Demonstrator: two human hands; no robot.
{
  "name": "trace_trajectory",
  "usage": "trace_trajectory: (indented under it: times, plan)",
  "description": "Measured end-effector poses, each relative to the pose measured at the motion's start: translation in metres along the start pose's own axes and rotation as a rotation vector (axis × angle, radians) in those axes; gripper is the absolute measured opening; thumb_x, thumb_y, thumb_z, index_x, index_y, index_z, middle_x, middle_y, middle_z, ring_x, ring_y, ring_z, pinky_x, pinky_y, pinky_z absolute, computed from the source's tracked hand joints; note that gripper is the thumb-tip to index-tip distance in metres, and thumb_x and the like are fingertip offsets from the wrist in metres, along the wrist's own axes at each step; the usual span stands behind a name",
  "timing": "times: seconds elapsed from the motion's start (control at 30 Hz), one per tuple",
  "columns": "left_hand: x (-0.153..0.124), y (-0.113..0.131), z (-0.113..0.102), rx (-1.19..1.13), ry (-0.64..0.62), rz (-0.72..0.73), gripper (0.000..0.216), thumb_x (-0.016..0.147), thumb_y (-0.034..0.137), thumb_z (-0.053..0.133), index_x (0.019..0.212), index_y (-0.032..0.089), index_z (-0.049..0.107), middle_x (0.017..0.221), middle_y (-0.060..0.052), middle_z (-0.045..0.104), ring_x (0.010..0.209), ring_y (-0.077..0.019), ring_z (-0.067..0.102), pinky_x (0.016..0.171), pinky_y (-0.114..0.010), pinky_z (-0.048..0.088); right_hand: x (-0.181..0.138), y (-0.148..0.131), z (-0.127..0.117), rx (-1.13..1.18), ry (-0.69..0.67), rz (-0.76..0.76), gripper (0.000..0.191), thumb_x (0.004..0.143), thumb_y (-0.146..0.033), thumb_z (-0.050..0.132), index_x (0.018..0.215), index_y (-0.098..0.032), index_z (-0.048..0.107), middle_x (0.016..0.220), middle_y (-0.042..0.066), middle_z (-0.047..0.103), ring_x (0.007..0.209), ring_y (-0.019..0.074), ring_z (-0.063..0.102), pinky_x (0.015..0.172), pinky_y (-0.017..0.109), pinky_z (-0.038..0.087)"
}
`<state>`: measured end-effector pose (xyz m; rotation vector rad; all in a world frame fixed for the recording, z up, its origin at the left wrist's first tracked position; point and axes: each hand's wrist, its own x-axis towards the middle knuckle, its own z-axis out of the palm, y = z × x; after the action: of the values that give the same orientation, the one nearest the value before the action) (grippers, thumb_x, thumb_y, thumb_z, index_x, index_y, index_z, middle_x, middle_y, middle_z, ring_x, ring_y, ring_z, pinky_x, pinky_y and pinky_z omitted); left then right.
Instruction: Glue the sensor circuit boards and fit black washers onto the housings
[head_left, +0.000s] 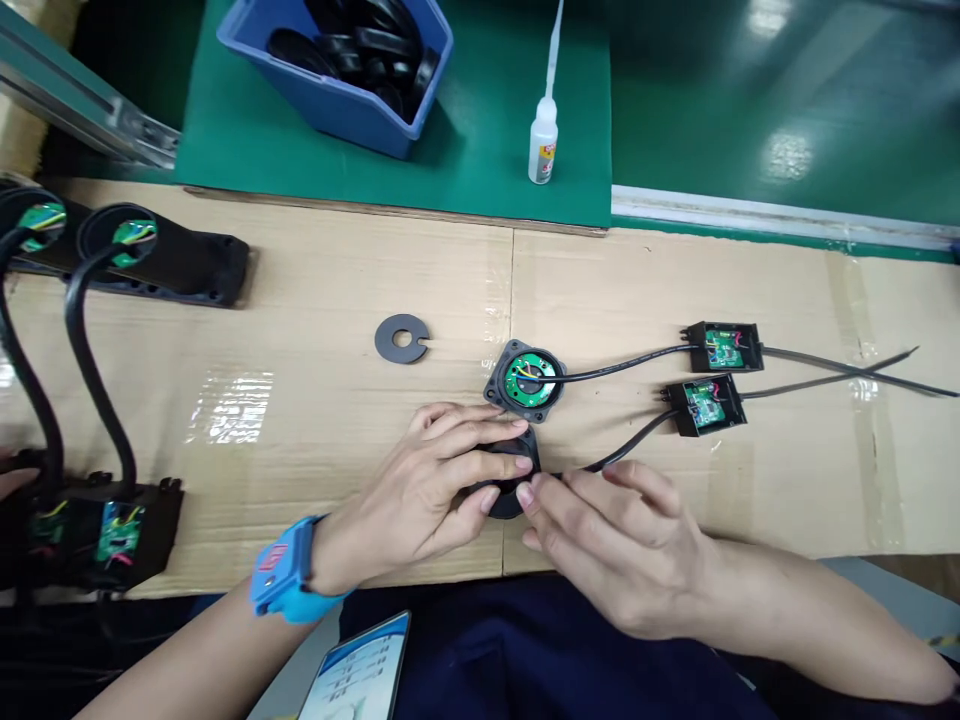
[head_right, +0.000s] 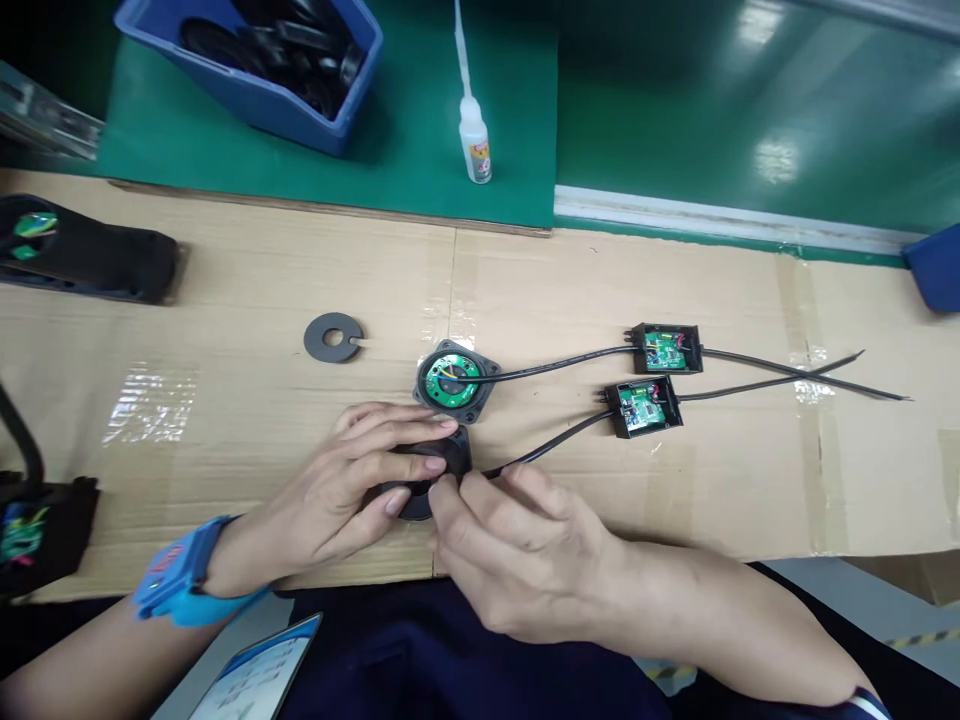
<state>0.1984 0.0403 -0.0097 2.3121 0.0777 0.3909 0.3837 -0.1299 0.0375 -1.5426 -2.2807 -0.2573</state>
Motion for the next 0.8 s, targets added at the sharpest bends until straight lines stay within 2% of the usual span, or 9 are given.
trace_trajectory:
  times: [0.1, 0.23, 0.33, 0.4, 0.47, 0.57, 0.67, 0.73, 0.8]
  plan:
    - [-0.003, 0.001, 0.005, -0.105, 0.092, -0.057, 0.031, 0.098, 0.017, 0.053, 0.128, 0.024, 0.050, 0.137, -0.011, 0.068, 0.132, -0.0258, 0.060, 0.108, -0.048, 0.044, -0.001, 0.010, 0.000, 0.104, -0.056, 0.023, 0.023, 0.096, -0.026, 0.070, 0.117, -0.018, 0.075, 0.128, 0.002, 0.075, 0.122, 0.0175, 0.061, 0.101, 0.036, 0.045]
    - [-0.012, 0.002, 0.010, -0.306, 0.199, -0.208, 0.030, 0.101, 0.018, 0.053, 0.129, 0.024, 0.045, 0.128, -0.011, 0.070, 0.126, -0.0261, 0.065, 0.103, -0.048, 0.053, 0.001, 0.018, 0.001, 0.174, -0.068, 0.014, 0.019, 0.097, -0.024, 0.069, 0.115, -0.018, 0.074, 0.127, 0.001, 0.076, 0.118, 0.0163, 0.064, 0.104, 0.037, 0.046]
    - [-0.019, 0.000, 0.004, -0.306, 0.491, -0.363, 0.022, 0.104, 0.022, 0.051, 0.125, 0.025, 0.047, 0.115, -0.007, 0.069, 0.110, -0.0223, 0.070, 0.099, -0.045, 0.057, 0.003, 0.020, 0.003, 0.224, -0.064, 0.012, 0.017, 0.097, -0.022, 0.069, 0.112, -0.017, 0.073, 0.123, 0.002, 0.077, 0.112, 0.0171, 0.067, 0.112, 0.042, 0.042]
    - [-0.019, -0.004, -0.009, -0.105, 0.611, -0.438, 0.021, 0.102, 0.027, 0.056, 0.123, 0.025, 0.050, 0.113, -0.006, 0.067, 0.107, -0.0223, 0.069, 0.097, -0.044, 0.057, 0.005, 0.021, 0.003, 0.243, -0.065, 0.009, 0.017, 0.096, -0.022, 0.069, 0.111, -0.017, 0.073, 0.122, 0.002, 0.078, 0.106, 0.0176, 0.067, 0.117, 0.047, 0.040]
    - [-0.015, -0.010, -0.026, 0.142, 0.534, -0.450, 0.026, 0.100, 0.033, 0.060, 0.124, 0.025, 0.053, 0.122, -0.009, 0.064, 0.118, -0.0265, 0.064, 0.102, -0.048, 0.054, 0.007, 0.022, 0.003, 0.247, -0.061, 0.013, 0.017, 0.095, -0.022, 0.070, 0.110, -0.017, 0.074, 0.120, 0.002, 0.078, 0.100, 0.0176, 0.067, 0.118, 0.050, 0.038]
    - [-0.006, -0.022, -0.048, 0.363, 0.285, -0.422, 0.049, 0.097, 0.046, 0.064, 0.137, 0.022, 0.051, 0.141, -0.015, 0.056, 0.139, -0.0357, 0.051, 0.116, -0.057, 0.044, 0.010, 0.023, 0.002, 0.250, -0.045, 0.021, 0.016, 0.094, -0.023, 0.072, 0.109, -0.017, 0.074, 0.115, 0.001, 0.079, 0.092, 0.0169, 0.064, 0.119, 0.056, 0.037]
    - [0.005, -0.034, -0.056, 0.429, 0.121, -0.402, 0.069, 0.094, 0.056, 0.066, 0.149, 0.022, 0.045, 0.150, -0.018, 0.052, 0.140, -0.0414, 0.050, 0.116, -0.064, 0.041, 0.011, 0.023, 0.001, 0.247, -0.033, 0.028, 0.016, 0.093, -0.023, 0.072, 0.108, -0.017, 0.075, 0.114, 0.001, 0.079, 0.090, 0.0162, 0.062, 0.122, 0.061, 0.032]
    - [0.014, -0.037, -0.056, 0.412, 0.098, -0.358, 0.077, 0.091, 0.061, 0.067, 0.153, 0.023, 0.042, 0.152, -0.018, 0.052, 0.139, -0.0417, 0.051, 0.115, -0.064, 0.043, 0.012, 0.024, 0.000, 0.246, -0.035, 0.030, 0.017, 0.093, -0.024, 0.072, 0.108, -0.017, 0.075, 0.116, 0.001, 0.079, 0.091, 0.0159, 0.061, 0.125, 0.061, 0.029]
    - [0.027, -0.035, -0.053, 0.302, 0.081, -0.246, 0.087, 0.088, 0.062, 0.070, 0.156, 0.022, 0.036, 0.155, -0.018, 0.049, 0.144, -0.0390, 0.048, 0.118, -0.059, 0.043, 0.013, 0.025, -0.001, 0.256, -0.045, 0.030, 0.016, 0.093, -0.024, 0.072, 0.106, -0.018, 0.075, 0.115, 0.000, 0.078, 0.093, 0.0160, 0.061, 0.126, 0.062, 0.026]
